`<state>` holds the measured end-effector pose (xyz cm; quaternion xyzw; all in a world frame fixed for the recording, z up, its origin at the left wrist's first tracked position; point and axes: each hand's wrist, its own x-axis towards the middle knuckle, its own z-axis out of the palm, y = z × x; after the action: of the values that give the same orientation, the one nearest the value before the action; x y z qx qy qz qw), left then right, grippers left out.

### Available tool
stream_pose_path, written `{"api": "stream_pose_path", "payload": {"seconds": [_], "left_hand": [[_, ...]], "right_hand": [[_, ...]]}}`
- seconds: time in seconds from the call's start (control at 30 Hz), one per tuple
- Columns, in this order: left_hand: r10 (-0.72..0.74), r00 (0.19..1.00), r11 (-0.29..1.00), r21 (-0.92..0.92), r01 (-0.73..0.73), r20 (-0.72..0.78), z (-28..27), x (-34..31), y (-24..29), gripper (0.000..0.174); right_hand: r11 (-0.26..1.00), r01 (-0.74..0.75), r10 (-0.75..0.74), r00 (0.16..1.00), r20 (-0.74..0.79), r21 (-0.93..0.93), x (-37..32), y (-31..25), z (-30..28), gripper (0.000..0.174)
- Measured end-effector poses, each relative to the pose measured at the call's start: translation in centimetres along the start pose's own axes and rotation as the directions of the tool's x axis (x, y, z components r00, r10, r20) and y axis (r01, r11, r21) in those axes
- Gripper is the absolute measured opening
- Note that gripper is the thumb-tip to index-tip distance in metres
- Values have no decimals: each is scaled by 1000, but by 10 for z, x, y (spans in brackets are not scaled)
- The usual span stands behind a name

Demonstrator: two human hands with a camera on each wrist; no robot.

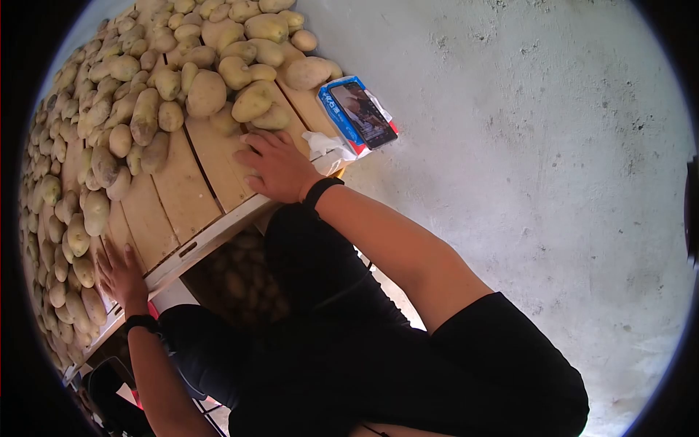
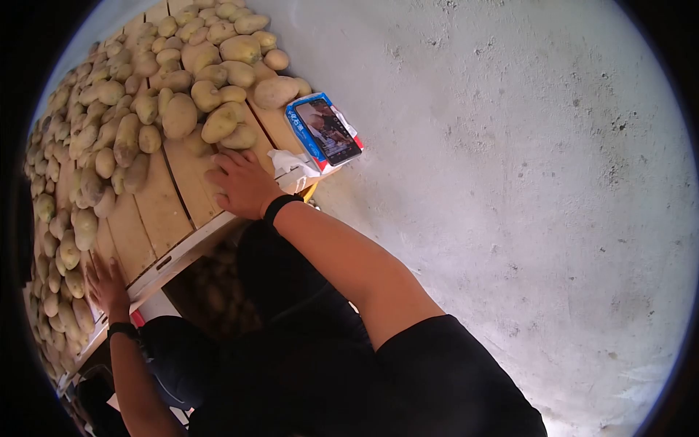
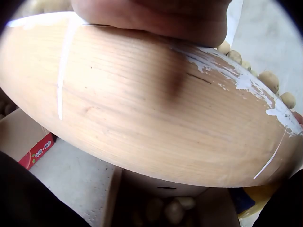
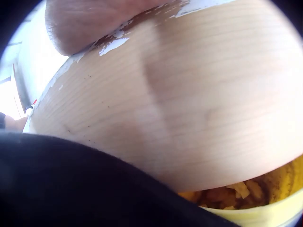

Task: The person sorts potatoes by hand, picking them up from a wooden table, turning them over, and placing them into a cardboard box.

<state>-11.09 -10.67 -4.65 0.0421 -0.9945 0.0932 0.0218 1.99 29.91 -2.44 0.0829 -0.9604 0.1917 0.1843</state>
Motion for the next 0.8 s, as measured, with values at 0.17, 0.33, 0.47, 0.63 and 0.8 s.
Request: {"api": "stream_pose_path", "payload": {"seconds": [0.17, 0.33, 0.47, 0.63, 0.8], "left_hand": [[16, 999, 999, -35, -17, -41, 11, 2, -6, 68], [22, 999, 997, -78, -26, -42, 10, 3, -7, 67], [26, 998, 994, -108, -33, -59, 12, 4, -9, 66], [19, 999, 995, -97, -24, -51, 12, 3, -9, 66], [14, 999, 996, -90, -18, -43, 14, 5, -11, 66]], "right_hand": [[1000, 1, -1, 1000, 9, -24, 1, 0, 1, 44], [1000, -2, 3, 1000, 4, -28, 0, 0, 2, 44], [999, -14, 15, 1000, 11, -31, 1, 0, 2, 44], [1000, -14, 14, 1000, 3, -12, 1, 0, 1, 44], [1000, -7, 7, 1000, -13, -6, 1, 0, 1, 43]]}}
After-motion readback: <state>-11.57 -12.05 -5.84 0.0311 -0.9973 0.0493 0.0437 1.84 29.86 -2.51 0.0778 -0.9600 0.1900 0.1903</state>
